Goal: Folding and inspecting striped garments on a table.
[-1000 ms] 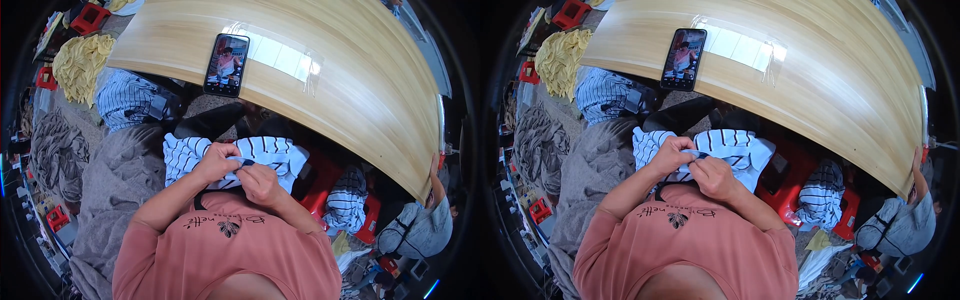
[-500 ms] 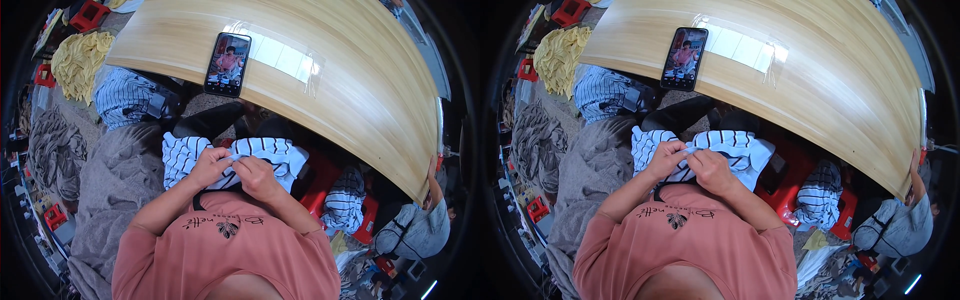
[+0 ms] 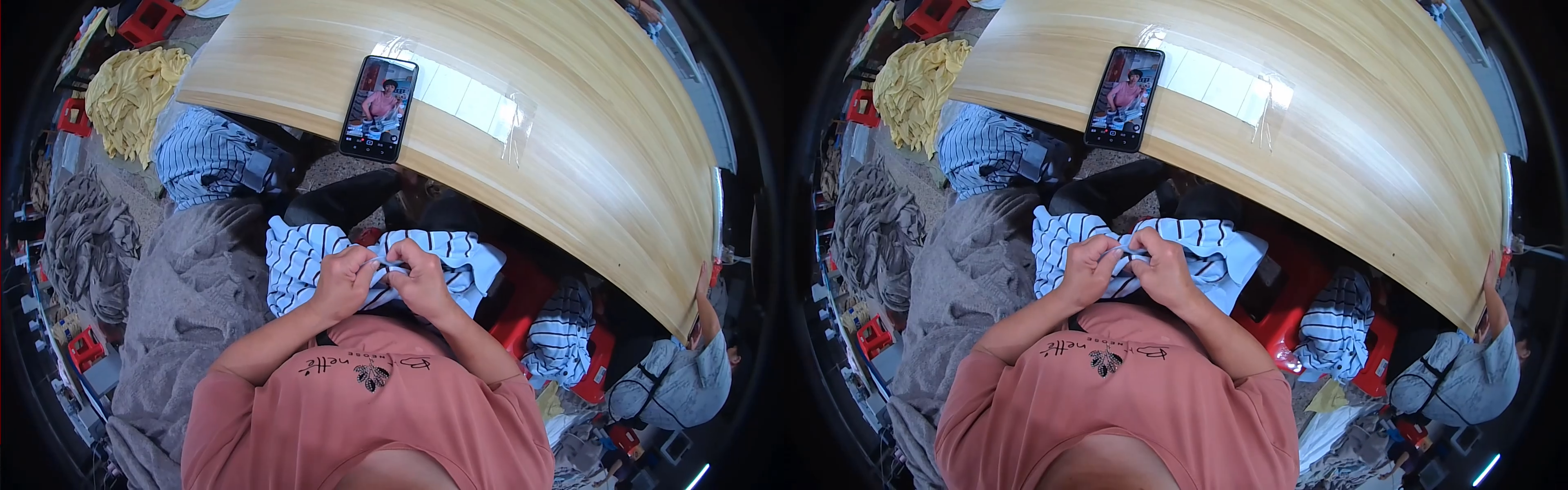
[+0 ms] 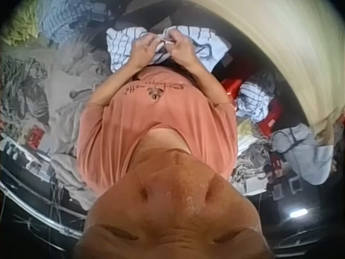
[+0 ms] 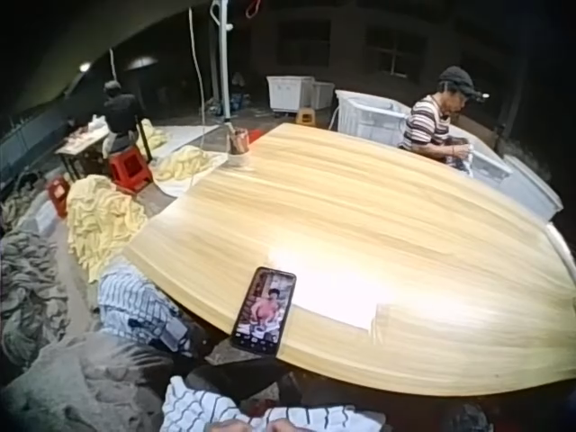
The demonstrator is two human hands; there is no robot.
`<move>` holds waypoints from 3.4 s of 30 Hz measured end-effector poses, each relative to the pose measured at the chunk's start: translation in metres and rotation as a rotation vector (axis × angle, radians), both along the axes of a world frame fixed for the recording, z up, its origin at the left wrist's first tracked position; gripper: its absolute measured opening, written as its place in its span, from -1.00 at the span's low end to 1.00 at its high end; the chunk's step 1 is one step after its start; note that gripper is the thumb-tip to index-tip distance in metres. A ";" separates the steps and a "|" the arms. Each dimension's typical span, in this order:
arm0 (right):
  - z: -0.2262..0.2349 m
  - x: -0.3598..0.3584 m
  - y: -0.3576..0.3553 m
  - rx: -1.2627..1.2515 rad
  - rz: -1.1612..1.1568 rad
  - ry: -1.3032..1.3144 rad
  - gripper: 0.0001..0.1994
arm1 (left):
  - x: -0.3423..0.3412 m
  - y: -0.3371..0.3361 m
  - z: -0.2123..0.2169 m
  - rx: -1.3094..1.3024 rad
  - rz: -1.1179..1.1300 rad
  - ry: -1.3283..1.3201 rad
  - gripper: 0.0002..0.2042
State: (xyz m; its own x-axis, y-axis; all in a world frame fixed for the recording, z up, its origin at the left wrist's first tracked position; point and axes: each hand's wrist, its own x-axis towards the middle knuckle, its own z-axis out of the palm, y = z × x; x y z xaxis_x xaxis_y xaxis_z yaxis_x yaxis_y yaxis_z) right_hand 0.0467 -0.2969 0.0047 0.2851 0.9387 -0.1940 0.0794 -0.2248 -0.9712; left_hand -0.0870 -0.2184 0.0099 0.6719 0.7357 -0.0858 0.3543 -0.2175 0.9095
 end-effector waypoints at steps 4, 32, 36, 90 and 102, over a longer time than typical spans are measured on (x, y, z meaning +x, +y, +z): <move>-0.007 -0.005 0.000 0.076 -0.057 -0.128 -0.86 | 0.004 -0.004 0.000 -0.039 0.082 -0.017 -0.98; -0.006 0.013 -0.040 0.502 -0.172 -0.983 -0.69 | 0.012 0.003 0.018 0.349 -0.073 0.095 -0.87; -0.009 0.016 -0.053 0.540 -0.123 -0.958 -0.69 | 0.046 0.009 0.022 0.295 -0.396 0.216 -0.84; 0.004 0.027 -0.036 0.495 0.121 -0.793 -0.78 | 0.027 -0.008 -0.006 -0.792 -0.032 -0.075 -0.93; 0.000 0.022 -0.028 0.247 0.073 -0.393 -0.87 | 0.024 -0.011 -0.001 -0.029 -0.169 -0.018 -0.96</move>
State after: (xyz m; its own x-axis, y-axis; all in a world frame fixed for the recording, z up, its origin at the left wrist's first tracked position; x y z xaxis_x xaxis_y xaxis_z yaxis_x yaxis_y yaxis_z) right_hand 0.0684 -0.3253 0.0048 0.2234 0.9635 0.1475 0.4591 0.0295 -0.8879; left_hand -0.0632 -0.2293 0.0088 0.7871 0.6098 -0.0924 0.2987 -0.2459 0.9221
